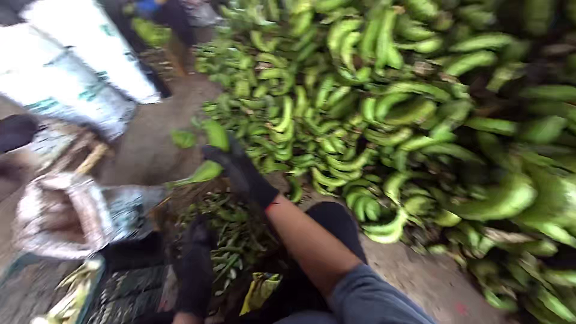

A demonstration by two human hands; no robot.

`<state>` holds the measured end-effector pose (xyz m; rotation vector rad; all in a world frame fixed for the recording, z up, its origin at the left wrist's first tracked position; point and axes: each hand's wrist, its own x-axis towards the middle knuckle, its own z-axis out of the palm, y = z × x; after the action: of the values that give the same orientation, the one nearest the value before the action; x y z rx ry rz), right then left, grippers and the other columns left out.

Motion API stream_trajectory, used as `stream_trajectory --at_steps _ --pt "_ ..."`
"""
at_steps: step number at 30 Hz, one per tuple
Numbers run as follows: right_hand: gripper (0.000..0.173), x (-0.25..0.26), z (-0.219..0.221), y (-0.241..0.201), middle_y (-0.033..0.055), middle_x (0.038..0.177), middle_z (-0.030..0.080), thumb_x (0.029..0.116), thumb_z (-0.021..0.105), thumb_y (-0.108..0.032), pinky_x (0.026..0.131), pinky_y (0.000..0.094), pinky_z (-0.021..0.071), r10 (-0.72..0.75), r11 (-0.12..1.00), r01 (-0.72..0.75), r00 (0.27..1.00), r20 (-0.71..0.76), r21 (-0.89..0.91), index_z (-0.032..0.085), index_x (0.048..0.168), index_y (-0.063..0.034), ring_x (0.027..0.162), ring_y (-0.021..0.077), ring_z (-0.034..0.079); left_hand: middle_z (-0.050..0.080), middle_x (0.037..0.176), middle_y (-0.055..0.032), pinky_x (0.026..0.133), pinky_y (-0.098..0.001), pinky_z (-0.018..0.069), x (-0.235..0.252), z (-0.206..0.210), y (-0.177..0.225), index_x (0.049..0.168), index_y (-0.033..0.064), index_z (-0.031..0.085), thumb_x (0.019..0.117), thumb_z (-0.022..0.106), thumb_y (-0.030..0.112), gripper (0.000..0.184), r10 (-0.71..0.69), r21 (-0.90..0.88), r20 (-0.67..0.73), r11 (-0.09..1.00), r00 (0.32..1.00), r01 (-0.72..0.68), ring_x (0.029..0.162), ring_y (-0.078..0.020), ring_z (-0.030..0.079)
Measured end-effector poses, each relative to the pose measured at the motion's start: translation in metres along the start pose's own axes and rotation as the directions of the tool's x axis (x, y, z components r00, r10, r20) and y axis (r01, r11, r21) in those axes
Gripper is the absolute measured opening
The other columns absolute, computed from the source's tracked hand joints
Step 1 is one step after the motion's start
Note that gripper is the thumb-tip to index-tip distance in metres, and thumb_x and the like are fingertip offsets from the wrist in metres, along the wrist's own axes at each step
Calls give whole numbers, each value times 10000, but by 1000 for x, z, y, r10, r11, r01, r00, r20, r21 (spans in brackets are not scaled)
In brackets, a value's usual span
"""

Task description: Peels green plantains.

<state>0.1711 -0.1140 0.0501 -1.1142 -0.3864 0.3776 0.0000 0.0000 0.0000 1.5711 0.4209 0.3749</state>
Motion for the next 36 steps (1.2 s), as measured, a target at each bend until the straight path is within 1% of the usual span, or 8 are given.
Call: stream_trajectory --at_steps 3,10,13,17,21,26,33,36 --pt "679 -23 -1 9 86 1299 638 945 675 -500 739 486 578 96 969 -87 995 26 -231 364 1539 -388 985 275 671 590 812 6 617 -280 546 -11 7 3 1364 31 541 1113 337 246 388 -108 -36 1 994 994 108 646 -96 570" --pt "654 -22 27 12 40 1314 634 959 682 -384 817 412 586 -36 954 48 998 47 -295 386 1536 -302 1047 182 662 627 726 62 657 -315 598 -12 0 46 1299 139 585 940 504 718 686 244 -359 -62 899 968 -250 639 -96 630" --pt "618 -19 38 8 62 1195 684 967 671 -365 682 361 594 4 990 8 997 82 -144 402 1519 -287 904 191 691 564 752 -4 598 -305 551 -13 -9 13 1395 77 496 1105 340 435 486 -110 -238 29 965 993 114 617 -122 574" --pt "547 1 37 2 127 1116 690 1040 499 -361 695 410 619 50 998 -57 975 218 24 320 1545 -248 886 261 712 576 791 -27 563 -323 554 -17 -21 -11 1405 125 494 1106 377 458 463 -399 -179 120 892 909 415 607 -140 582" --pt "498 10 38 6 66 977 685 1052 412 -505 666 353 593 117 993 -113 976 186 -30 459 1457 -219 779 180 677 670 1088 -13 758 -328 568 -14 -46 36 1438 165 525 1051 490 475 498 -101 114 85 989 991 91 859 -105 649" --pt "424 9 46 11 27 912 669 1073 358 -492 650 345 582 122 991 -111 974 189 -72 544 1325 -206 742 141 651 690 1250 -95 974 -538 529 -12 -69 81 1471 236 557 997 490 609 607 90 651 140 742 986 -160 1123 -264 670" --pt "467 -12 66 39 31 921 673 1097 276 -468 694 332 589 137 990 -131 970 203 -42 582 1270 -161 787 127 662 683 1262 -116 983 -561 513 2 -83 62 1461 250 579 1011 521 546 541 140 732 134 653 981 -193 1155 -310 655" --pt "457 -34 80 50 45 787 638 1101 257 -448 497 260 543 313 934 -344 917 246 94 580 1183 -135 587 111 616 669 1261 -176 905 -623 521 18 -93 50 1452 232 584 980 627 429 513 256 801 -15 582 967 -142 1121 -402 652"
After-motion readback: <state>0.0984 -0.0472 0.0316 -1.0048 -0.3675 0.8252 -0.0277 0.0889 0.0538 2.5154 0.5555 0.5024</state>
